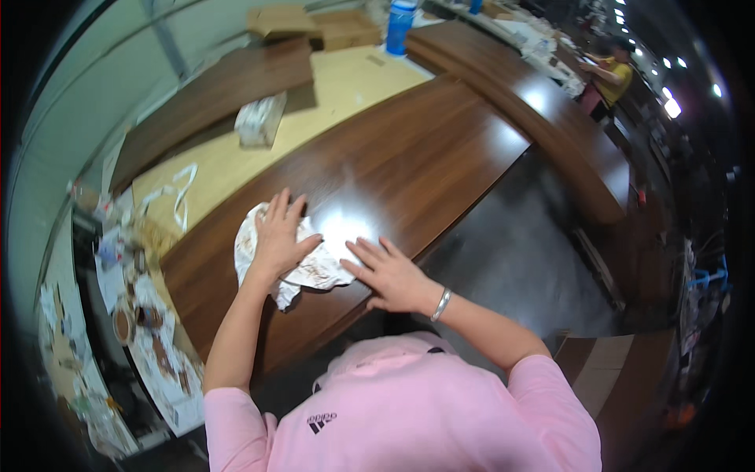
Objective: The person wipes a wood panel with a cloth, applies liquid from a bottle to the cloth, and uses a sanding block on the edges and surface of the panels.
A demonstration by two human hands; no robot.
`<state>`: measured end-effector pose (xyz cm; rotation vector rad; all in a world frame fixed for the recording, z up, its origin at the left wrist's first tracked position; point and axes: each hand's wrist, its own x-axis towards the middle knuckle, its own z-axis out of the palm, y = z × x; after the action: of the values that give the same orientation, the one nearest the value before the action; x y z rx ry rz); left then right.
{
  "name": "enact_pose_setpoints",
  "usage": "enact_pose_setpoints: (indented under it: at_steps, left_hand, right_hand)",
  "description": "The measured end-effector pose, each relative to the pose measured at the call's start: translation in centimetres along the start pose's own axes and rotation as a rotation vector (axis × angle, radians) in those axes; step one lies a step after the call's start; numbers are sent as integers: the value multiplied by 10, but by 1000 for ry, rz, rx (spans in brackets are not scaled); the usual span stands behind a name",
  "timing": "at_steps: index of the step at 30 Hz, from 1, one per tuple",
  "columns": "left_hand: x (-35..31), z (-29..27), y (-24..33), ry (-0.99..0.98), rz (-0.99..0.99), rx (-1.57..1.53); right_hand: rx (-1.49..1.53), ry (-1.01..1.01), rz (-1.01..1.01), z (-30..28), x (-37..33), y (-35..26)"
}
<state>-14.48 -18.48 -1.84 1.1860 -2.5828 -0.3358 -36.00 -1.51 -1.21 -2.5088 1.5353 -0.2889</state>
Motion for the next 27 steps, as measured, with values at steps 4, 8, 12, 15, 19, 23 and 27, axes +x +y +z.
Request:
enact_pose_setpoints:
  at_steps: [4,8,12,15,19,23,27]
  left_hand:
    - [60,10,-28,-5,-229,57]
    - [112,4,-20,-31,-310,65]
    - [124,16,-22,91,-266,70]
    - [113,23,-28,159,-231,72]
    - [100,25,-10,192,-230,65]
    - [91,33,-16,224,-216,72]
    - [98,26,-12,242,-169,63]
  right_hand:
    - [-31,-45,1,-20,-6,38]
    - [-13,-40,0,-30,-13,70]
    - [-17,-18,-9,-23,-18,72]
    - [2,-15,-19,-18,-19,69]
    - [-42,151,-26,-3,-36,67]
    - [-72,198,-22,6,-45,63]
    - [4,221,28,-4,-41,66]
